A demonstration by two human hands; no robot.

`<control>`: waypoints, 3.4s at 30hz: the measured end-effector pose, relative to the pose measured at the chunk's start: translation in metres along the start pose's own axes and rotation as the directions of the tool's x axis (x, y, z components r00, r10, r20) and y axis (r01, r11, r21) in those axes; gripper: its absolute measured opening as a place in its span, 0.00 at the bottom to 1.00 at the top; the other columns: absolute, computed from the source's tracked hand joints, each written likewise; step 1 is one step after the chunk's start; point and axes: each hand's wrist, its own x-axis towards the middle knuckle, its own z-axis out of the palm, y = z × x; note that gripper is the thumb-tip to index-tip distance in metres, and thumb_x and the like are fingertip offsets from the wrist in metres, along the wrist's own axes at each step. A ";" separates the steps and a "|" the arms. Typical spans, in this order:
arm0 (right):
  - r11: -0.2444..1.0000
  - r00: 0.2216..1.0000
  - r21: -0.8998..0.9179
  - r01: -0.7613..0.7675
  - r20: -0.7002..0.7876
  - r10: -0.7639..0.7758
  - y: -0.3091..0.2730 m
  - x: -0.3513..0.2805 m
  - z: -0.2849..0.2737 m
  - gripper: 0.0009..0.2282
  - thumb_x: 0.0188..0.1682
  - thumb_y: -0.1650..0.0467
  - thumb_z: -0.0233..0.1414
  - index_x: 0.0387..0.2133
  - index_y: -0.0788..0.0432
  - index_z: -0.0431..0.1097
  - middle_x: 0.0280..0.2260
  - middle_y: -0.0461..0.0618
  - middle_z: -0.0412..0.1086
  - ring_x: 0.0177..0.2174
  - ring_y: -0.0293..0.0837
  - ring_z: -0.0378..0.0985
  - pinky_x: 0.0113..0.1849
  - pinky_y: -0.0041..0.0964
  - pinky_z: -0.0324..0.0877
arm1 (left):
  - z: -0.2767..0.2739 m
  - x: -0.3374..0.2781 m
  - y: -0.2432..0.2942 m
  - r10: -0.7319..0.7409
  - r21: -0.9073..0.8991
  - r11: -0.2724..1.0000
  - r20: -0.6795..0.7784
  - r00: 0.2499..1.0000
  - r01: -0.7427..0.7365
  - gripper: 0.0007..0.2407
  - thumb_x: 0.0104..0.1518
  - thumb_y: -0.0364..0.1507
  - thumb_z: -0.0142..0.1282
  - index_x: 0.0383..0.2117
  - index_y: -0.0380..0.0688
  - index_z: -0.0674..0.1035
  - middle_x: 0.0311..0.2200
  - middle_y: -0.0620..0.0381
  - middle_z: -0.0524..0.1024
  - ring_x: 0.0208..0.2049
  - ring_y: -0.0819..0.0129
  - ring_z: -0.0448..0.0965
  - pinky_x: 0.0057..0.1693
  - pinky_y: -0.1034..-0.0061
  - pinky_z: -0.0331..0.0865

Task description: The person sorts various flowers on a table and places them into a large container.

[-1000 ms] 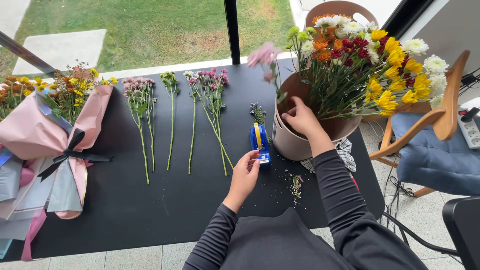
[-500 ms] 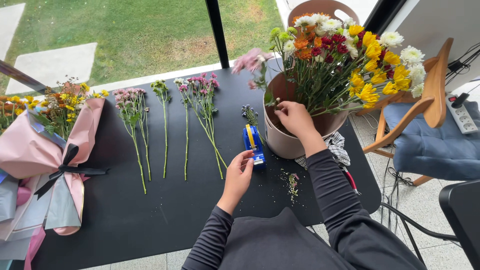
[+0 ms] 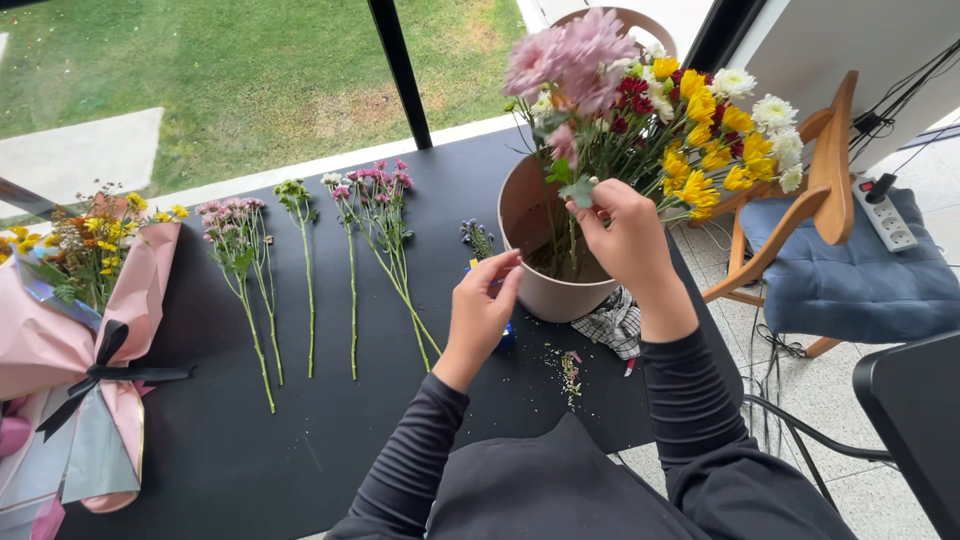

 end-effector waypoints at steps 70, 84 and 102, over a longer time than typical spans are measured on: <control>0.712 0.997 -0.700 0.050 0.082 0.011 0.032 -0.139 0.063 0.36 0.55 0.49 0.44 0.68 0.65 0.54 0.39 0.54 0.63 0.47 0.54 0.62 0.56 0.75 0.40 | -0.017 -0.022 -0.002 -0.187 -0.313 0.949 -0.476 0.860 0.033 0.07 0.62 0.26 0.60 0.35 0.31 0.83 0.30 0.43 0.85 0.32 0.63 0.87 0.40 0.73 0.83; 0.732 0.998 -0.681 0.026 0.056 0.017 0.032 -0.139 0.064 0.38 0.55 0.49 0.45 0.68 0.67 0.51 0.40 0.55 0.62 0.47 0.55 0.62 0.56 0.76 0.42 | -0.018 -0.024 -0.003 -0.177 -0.296 0.955 -0.483 0.857 0.030 0.07 0.62 0.26 0.59 0.35 0.32 0.84 0.30 0.43 0.85 0.32 0.63 0.87 0.39 0.75 0.83; 0.692 0.996 -0.720 0.046 0.084 0.021 0.041 -0.144 0.068 0.34 0.53 0.55 0.49 0.69 0.61 0.55 0.40 0.53 0.64 0.49 0.54 0.62 0.57 0.77 0.40 | -0.020 -0.027 -0.003 -0.174 -0.280 0.959 -0.489 0.855 0.035 0.07 0.62 0.26 0.59 0.34 0.32 0.83 0.30 0.44 0.85 0.32 0.65 0.87 0.40 0.75 0.83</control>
